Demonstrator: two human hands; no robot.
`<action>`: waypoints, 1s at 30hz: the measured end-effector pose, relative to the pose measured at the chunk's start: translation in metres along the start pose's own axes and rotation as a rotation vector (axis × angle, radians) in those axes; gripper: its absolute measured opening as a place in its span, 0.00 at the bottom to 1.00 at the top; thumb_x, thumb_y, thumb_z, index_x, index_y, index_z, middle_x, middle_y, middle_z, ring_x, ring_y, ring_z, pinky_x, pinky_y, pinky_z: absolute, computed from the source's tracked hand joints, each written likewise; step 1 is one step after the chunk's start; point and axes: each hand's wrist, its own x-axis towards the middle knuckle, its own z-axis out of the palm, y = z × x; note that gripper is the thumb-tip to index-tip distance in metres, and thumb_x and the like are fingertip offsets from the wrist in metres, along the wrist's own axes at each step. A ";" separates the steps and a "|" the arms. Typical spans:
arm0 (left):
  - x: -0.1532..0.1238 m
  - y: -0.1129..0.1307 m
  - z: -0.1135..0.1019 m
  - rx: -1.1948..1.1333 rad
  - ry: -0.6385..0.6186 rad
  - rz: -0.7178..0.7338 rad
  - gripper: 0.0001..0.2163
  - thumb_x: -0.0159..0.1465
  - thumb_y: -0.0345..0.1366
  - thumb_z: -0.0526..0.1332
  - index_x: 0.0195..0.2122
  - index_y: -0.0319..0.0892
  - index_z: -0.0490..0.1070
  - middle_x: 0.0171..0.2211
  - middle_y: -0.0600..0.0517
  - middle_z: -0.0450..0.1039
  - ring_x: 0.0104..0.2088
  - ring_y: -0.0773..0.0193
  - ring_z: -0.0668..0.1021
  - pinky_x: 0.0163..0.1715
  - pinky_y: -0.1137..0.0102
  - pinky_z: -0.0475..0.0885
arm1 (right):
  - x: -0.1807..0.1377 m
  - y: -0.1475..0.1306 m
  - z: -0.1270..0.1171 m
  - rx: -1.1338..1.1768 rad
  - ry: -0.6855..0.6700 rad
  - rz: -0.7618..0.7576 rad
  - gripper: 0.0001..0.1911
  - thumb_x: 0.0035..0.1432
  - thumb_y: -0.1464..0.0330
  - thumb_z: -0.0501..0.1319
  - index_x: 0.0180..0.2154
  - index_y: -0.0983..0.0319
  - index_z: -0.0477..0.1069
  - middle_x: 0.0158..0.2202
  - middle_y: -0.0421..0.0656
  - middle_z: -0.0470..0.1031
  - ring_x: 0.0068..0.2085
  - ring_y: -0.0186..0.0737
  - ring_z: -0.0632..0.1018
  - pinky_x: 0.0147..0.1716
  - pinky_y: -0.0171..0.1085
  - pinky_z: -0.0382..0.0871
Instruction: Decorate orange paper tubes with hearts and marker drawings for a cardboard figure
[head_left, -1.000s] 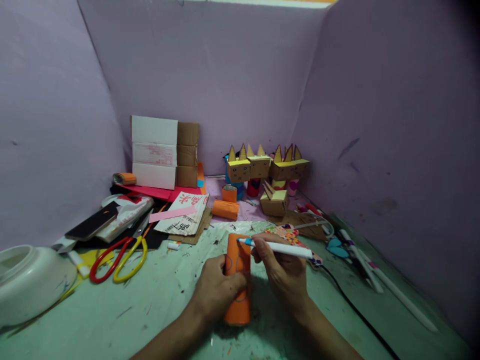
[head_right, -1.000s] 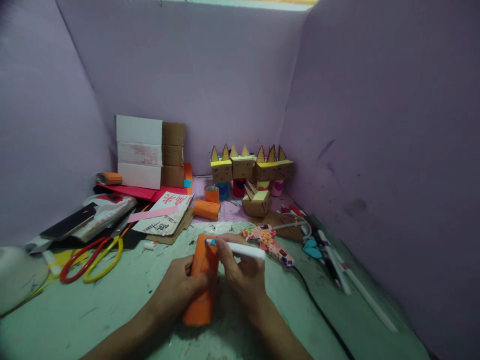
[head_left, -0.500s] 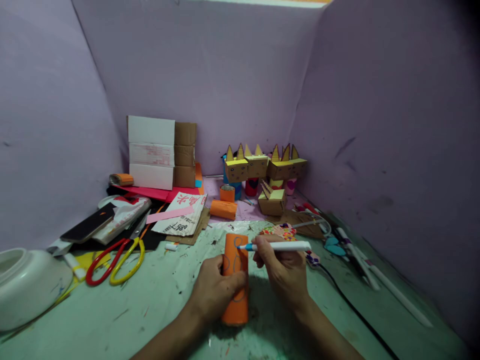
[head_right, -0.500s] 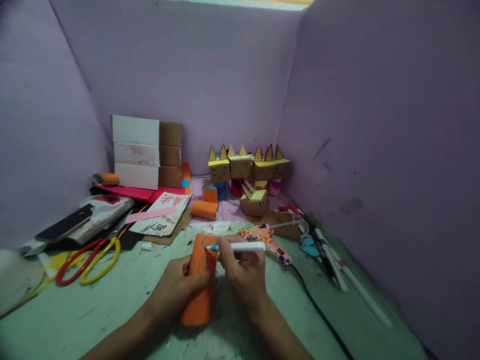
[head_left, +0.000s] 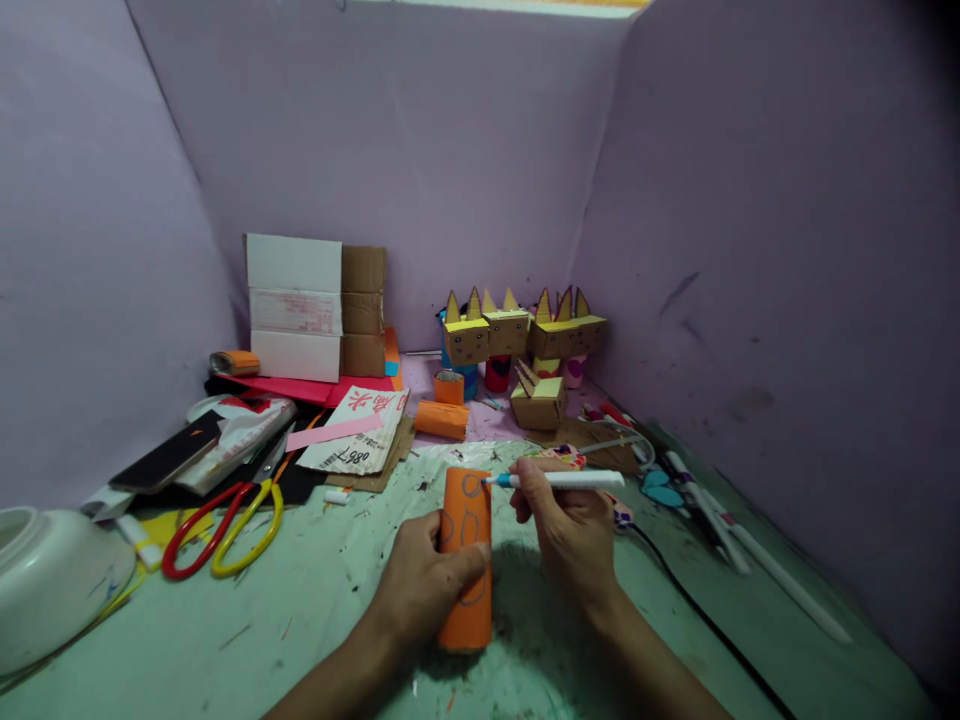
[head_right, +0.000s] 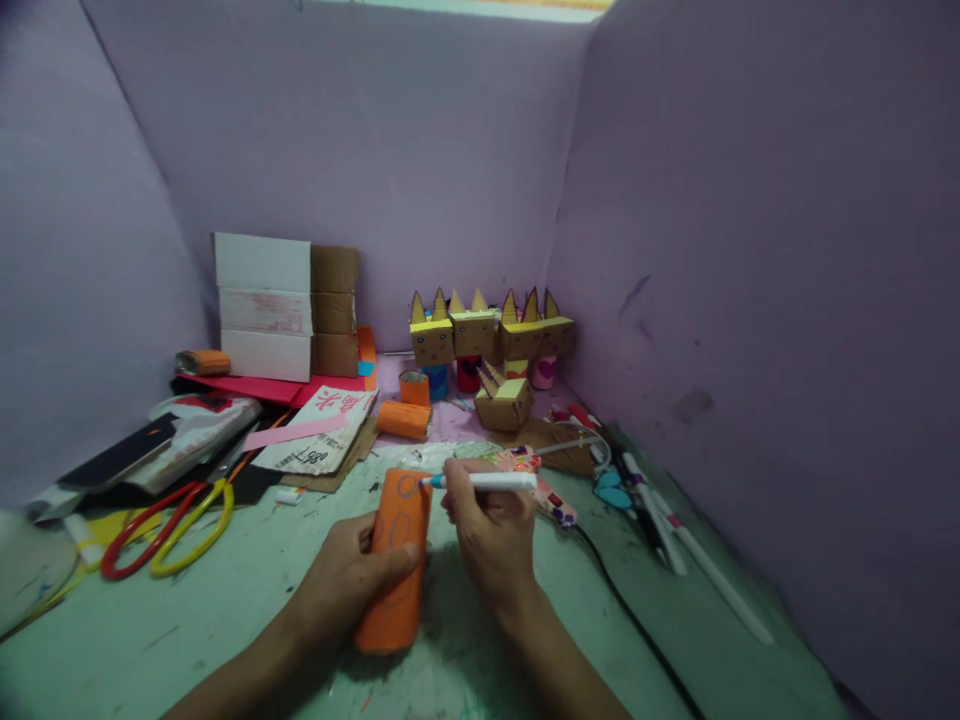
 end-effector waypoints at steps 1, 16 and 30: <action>0.000 0.000 0.000 0.006 0.003 0.001 0.10 0.45 0.41 0.62 0.24 0.40 0.66 0.21 0.52 0.64 0.23 0.65 0.65 0.22 0.69 0.61 | 0.000 0.001 0.000 0.005 0.004 -0.002 0.18 0.59 0.59 0.60 0.22 0.63 0.72 0.16 0.38 0.68 0.19 0.33 0.69 0.19 0.32 0.63; 0.001 -0.003 0.000 -0.054 -0.011 -0.006 0.09 0.45 0.38 0.63 0.24 0.39 0.66 0.20 0.54 0.65 0.22 0.67 0.65 0.21 0.71 0.60 | -0.003 -0.002 0.008 0.122 -0.031 -0.026 0.14 0.59 0.60 0.61 0.26 0.63 0.74 0.18 0.37 0.69 0.20 0.32 0.70 0.20 0.32 0.64; 0.008 -0.008 -0.008 -0.614 0.006 -0.083 0.17 0.41 0.38 0.71 0.29 0.39 0.68 0.22 0.52 0.71 0.24 0.59 0.75 0.28 0.63 0.72 | 0.010 0.011 -0.004 0.162 0.081 0.264 0.21 0.52 0.56 0.65 0.43 0.63 0.73 0.29 0.43 0.78 0.26 0.39 0.77 0.26 0.37 0.74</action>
